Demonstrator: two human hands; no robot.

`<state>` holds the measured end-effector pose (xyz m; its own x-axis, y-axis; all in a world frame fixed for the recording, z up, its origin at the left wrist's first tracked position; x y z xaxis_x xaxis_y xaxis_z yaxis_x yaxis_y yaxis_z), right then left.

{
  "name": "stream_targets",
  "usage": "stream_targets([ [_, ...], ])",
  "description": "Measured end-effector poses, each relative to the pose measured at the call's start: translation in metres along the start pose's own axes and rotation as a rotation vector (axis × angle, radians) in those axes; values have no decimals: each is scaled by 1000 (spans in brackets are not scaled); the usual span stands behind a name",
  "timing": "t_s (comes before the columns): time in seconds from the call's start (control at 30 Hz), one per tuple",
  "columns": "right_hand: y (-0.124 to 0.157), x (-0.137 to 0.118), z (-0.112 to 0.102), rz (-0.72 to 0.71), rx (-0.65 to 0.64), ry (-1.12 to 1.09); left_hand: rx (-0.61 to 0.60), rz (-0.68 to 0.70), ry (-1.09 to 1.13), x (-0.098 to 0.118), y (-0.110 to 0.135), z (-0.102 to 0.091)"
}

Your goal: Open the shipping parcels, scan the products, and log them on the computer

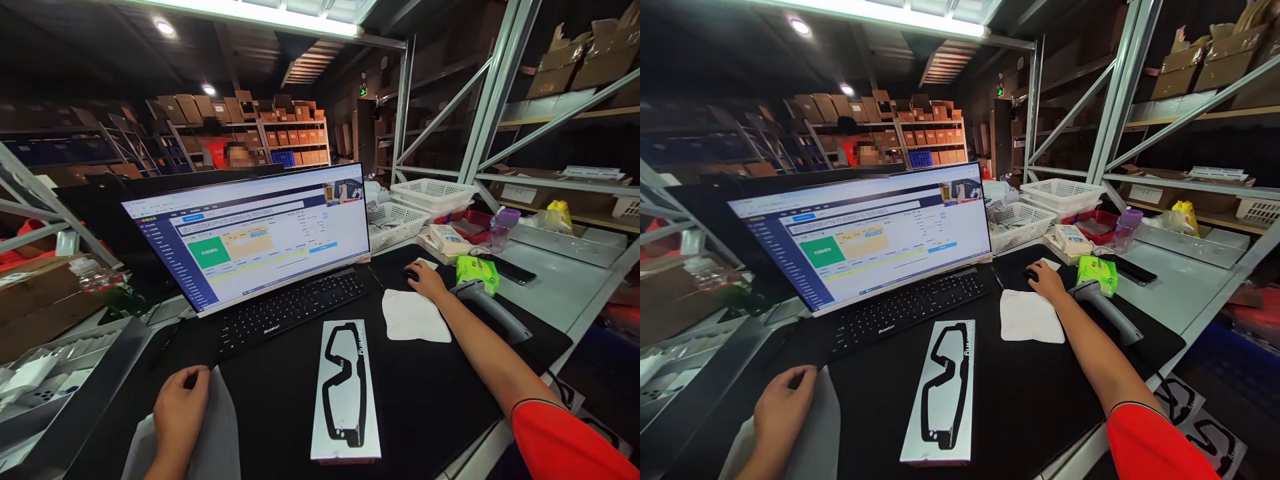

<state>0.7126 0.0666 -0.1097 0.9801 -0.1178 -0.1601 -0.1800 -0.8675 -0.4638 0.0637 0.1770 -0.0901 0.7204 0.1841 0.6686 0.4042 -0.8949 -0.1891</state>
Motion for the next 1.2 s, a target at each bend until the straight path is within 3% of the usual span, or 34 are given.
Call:
stream_targets([
  [0.7,2,9,13,-85,33,-5,-30,105,71,-2,5,-2],
  [1.2,2,5,7,-108,20,-5,-56,100,85,-2,5,-1],
])
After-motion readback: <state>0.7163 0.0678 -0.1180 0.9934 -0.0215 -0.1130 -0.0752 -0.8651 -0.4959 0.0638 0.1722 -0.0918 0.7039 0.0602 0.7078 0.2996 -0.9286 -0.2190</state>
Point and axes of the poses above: each hand's wrist, its own y-axis away from the middle knuckle, its own z-axis out of the palm, x = y × z, the point moved 1 cm from there along -y, towards the middle knuckle, and after that the axes turned 12 degrees about -z, right-handed, at the moved point
